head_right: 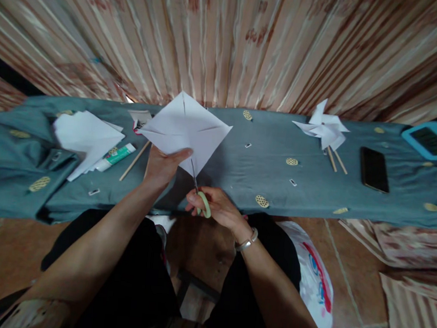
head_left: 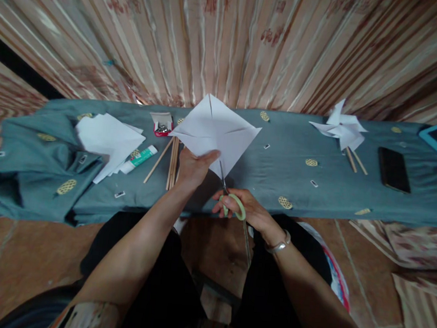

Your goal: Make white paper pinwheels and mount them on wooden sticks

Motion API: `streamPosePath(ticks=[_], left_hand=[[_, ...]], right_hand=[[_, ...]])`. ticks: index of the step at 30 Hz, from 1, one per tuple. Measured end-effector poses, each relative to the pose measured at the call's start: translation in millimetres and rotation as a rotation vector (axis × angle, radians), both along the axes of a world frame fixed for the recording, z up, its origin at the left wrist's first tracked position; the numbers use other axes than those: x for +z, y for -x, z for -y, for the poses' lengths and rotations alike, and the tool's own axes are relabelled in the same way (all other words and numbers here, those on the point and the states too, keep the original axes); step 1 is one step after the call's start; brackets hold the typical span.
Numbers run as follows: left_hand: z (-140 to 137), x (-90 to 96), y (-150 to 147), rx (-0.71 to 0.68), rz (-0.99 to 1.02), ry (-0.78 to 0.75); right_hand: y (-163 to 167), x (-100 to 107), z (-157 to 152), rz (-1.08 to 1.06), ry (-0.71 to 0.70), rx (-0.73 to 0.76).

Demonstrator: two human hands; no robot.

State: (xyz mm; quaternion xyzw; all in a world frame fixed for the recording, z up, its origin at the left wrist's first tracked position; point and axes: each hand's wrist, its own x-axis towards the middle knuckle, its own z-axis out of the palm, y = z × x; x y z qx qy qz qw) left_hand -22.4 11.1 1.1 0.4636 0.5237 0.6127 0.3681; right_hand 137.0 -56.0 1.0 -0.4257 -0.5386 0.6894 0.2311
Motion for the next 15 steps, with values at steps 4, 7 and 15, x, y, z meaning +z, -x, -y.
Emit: streamPosePath(ticks=[4,7,15], left_hand=[[1.5,2.2,-0.2,-0.005,0.011,-0.004],[3.1,3.6,-0.7,-0.006,0.002,-0.002],[0.3,-1.5,-1.1,-0.013,0.050,-0.022]], right_hand=[[0.5,3.3,0.3,0.017,0.006,-0.004],[1.3,4.4,0.2,0.027,0.006,-0.013],[1.2,2.0,0.0,0.012,-0.007,-0.028]])
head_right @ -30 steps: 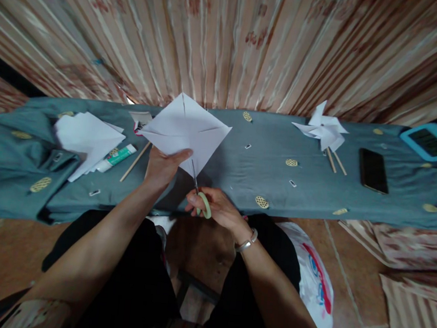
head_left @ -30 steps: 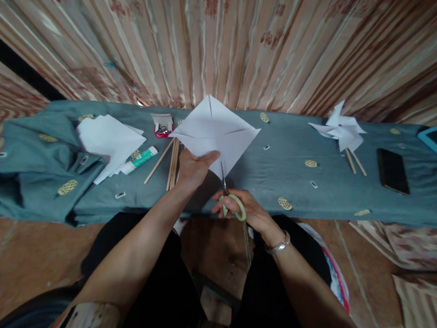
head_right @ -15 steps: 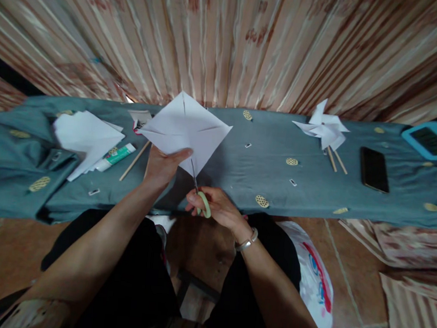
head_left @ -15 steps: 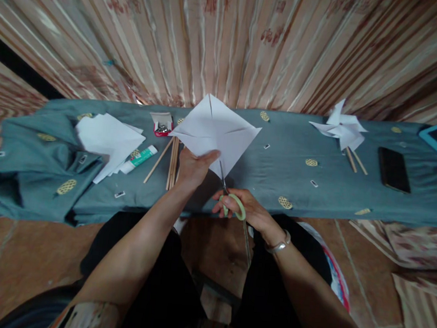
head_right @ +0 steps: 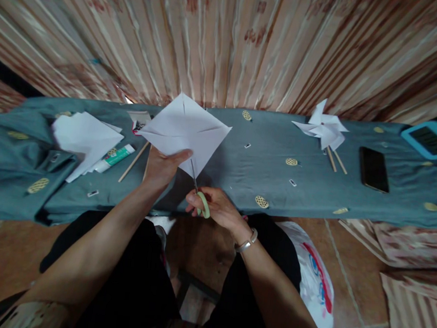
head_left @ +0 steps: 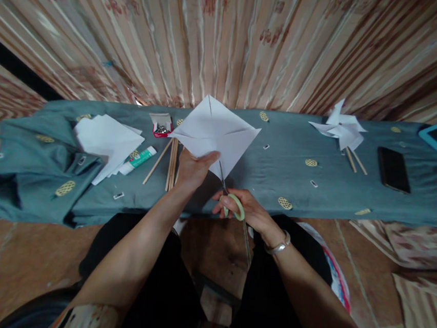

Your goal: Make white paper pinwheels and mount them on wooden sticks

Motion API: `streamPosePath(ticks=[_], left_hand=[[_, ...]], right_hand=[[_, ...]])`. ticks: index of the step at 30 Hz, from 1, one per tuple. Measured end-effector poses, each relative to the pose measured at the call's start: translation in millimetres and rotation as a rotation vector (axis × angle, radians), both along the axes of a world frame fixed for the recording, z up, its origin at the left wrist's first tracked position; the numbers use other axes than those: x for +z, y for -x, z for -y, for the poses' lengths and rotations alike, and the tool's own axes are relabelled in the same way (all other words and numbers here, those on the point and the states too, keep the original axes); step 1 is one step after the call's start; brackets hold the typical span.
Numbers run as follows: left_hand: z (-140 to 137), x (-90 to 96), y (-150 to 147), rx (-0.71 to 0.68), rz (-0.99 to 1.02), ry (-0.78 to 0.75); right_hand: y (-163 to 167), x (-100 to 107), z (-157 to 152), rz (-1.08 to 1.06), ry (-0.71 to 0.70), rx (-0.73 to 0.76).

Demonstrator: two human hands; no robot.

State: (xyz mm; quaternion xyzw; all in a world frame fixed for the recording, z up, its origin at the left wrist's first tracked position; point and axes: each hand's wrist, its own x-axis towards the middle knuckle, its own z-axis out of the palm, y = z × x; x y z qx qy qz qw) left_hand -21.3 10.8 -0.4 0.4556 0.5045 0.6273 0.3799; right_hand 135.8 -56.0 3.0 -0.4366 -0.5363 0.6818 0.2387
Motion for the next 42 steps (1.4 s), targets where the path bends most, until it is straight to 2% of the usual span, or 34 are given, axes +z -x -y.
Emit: streamPosePath(ticks=[16,42], left_hand=[[-1.1,0.5,0.9,0.016,-0.051,0.021],[-5.4,-4.8,3.1,0.019,-0.069,0.025]], right_hand=[[0.0,-8.4,1.8,-0.075,0.002,-0.040],[5.3,-8.8,3.7,-0.088,0.044,-0.133]])
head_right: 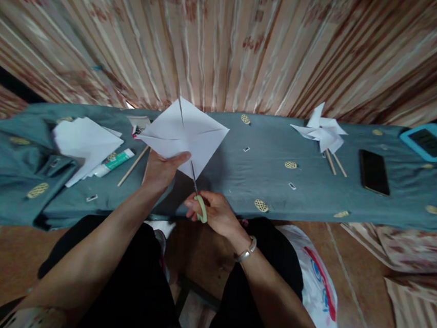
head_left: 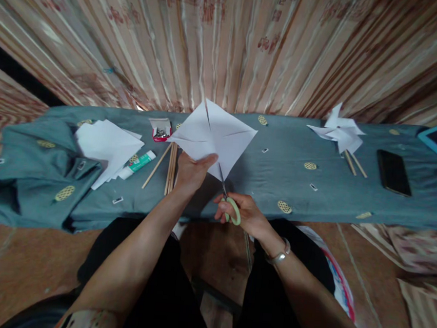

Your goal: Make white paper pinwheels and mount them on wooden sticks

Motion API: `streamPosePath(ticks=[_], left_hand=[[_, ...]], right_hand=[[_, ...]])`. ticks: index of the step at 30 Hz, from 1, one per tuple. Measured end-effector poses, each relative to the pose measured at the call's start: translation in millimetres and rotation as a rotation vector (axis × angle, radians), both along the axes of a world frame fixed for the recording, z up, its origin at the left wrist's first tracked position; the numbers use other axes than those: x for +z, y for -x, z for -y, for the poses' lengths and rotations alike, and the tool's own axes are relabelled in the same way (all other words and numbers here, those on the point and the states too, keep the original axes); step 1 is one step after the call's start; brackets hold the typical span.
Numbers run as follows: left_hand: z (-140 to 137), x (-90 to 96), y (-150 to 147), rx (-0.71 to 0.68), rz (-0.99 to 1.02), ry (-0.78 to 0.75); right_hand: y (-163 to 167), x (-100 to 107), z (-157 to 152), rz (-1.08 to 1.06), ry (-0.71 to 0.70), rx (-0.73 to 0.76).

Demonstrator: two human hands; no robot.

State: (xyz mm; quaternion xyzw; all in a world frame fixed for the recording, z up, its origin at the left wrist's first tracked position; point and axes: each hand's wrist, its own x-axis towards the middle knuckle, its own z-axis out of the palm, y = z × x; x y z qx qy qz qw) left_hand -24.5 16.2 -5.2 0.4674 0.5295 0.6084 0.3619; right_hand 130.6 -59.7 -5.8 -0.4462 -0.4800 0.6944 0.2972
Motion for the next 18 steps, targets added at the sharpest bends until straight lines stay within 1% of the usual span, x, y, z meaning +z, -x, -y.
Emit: streamPosePath(ticks=[11,18], left_hand=[[0.1,2.6,0.8,-0.012,0.013,0.011],[-0.6,1.5,0.7,-0.016,0.047,-0.009]], right_hand=[[1.3,0.4,-0.7,-0.012,0.034,-0.020],[1.9,-1.1,-0.4,0.002,0.039,-0.025]])
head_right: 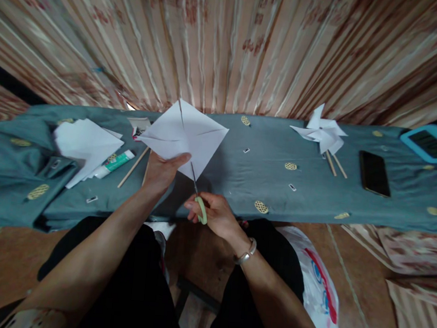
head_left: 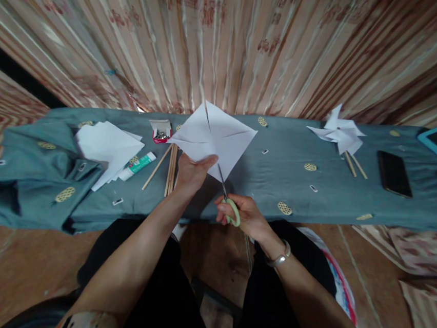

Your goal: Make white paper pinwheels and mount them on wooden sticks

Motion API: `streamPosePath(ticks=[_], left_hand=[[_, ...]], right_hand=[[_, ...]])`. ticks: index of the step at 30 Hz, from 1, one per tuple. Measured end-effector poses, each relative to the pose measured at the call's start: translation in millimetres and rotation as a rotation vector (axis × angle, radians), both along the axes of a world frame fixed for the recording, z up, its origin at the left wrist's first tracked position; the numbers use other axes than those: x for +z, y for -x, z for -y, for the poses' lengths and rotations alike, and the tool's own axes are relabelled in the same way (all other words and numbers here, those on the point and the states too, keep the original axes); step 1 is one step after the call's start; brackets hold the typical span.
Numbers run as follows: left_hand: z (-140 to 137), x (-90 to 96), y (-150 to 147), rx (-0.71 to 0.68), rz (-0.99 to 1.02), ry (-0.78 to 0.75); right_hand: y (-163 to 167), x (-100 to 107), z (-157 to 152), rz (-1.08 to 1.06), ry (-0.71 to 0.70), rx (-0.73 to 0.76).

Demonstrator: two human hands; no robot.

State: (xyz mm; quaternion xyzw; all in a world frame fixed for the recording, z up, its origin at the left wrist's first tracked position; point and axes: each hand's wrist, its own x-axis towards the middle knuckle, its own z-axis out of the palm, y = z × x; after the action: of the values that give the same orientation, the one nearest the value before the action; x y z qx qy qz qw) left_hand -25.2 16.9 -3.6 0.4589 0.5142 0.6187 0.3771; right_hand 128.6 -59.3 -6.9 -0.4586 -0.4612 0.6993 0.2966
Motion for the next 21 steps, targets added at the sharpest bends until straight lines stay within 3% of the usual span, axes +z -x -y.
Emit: streamPosePath(ticks=[21], left_hand=[[3.0,5.1,-3.6,-0.060,0.119,-0.022]], right_hand=[[0.5,2.2,-0.4,0.007,-0.021,-0.061]])
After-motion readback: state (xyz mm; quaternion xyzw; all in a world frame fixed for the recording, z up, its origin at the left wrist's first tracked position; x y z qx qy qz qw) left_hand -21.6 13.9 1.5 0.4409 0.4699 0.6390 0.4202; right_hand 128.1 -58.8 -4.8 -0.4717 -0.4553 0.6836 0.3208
